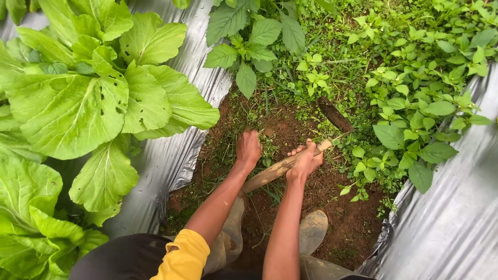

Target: The person uses a hand hoe to remove weeds from the soil between rows of leafy green vegetables. They repeatedly strike the ground to loosen the weeds and then pull them out by hand, gathering the removed vegetation into a pile.

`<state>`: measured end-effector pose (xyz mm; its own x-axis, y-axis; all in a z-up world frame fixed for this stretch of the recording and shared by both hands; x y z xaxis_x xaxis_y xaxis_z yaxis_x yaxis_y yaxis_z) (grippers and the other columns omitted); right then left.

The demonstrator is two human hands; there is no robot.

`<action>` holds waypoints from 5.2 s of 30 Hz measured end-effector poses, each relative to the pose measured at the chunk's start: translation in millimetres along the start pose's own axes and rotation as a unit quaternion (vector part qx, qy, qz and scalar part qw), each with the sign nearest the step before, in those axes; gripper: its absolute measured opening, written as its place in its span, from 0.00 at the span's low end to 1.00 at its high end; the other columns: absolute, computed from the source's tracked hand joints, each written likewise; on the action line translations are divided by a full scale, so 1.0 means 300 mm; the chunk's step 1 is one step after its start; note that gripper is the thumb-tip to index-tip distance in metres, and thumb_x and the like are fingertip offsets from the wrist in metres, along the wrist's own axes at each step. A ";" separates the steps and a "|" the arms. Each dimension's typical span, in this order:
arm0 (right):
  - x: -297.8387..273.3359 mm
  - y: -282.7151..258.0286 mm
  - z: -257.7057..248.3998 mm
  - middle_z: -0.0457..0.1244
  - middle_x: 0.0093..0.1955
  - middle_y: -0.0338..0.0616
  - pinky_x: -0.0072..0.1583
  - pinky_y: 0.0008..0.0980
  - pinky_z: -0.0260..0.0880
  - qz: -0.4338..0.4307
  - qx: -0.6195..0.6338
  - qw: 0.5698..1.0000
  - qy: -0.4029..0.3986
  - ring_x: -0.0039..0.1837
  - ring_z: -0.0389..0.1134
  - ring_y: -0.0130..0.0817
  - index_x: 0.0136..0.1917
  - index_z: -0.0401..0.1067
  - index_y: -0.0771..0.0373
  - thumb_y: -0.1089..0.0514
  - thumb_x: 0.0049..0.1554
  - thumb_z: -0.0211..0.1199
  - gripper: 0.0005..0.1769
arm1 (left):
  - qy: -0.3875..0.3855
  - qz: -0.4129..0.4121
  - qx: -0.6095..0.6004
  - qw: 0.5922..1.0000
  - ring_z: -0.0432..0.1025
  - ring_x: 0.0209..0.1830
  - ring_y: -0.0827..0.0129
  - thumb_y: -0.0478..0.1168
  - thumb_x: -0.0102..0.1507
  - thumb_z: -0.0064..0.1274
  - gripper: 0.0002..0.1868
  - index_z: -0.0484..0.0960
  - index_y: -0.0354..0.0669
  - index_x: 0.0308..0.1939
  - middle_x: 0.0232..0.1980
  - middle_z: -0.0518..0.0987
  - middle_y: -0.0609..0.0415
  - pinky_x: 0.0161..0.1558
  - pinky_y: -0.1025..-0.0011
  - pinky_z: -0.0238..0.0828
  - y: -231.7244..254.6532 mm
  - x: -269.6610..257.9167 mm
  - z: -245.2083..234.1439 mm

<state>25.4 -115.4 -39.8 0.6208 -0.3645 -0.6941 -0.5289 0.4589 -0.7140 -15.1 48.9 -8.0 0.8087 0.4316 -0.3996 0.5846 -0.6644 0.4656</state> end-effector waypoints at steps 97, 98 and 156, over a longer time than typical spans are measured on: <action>-0.081 -0.135 -0.102 0.58 0.25 0.39 0.27 0.31 0.68 -0.020 -0.184 0.978 -0.101 0.24 0.60 0.25 0.42 0.67 0.63 0.60 0.55 0.57 0.04 | -0.012 0.226 0.295 0.928 0.73 0.63 0.56 0.38 0.65 0.57 0.18 0.81 0.50 0.60 0.63 0.78 0.52 0.58 0.56 0.68 -0.010 0.043 0.298; -0.078 -0.142 -0.103 0.58 0.25 0.39 0.27 0.31 0.68 -0.028 -0.182 0.978 -0.097 0.24 0.60 0.25 0.42 0.68 0.63 0.60 0.55 0.57 0.04 | -0.008 0.259 0.307 0.916 0.74 0.61 0.56 0.34 0.63 0.58 0.17 0.84 0.49 0.56 0.59 0.80 0.52 0.57 0.55 0.69 -0.003 0.042 0.300; -0.039 -0.090 -0.143 0.58 0.24 0.37 0.26 0.32 0.70 0.031 -0.051 0.998 -0.007 0.23 0.61 0.27 0.43 0.61 0.57 0.56 0.54 0.59 0.08 | 0.030 0.072 0.120 0.990 0.73 0.64 0.49 0.22 0.61 0.51 0.14 0.85 0.35 0.48 0.53 0.82 0.39 0.71 0.47 0.59 -0.052 0.120 0.218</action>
<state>7.5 -158.3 -16.5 0.5927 -0.3255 -0.7367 -0.6226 0.3951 -0.6755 0.9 34.9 -81.3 0.8894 0.3524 -0.2910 0.4362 -0.8447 0.3102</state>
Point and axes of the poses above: each hand's wrist, its own x-axis towards the middle knuckle, its own z-axis out of the palm, y = z × x, the point moved 3 cm from there along x, towards the middle knuckle
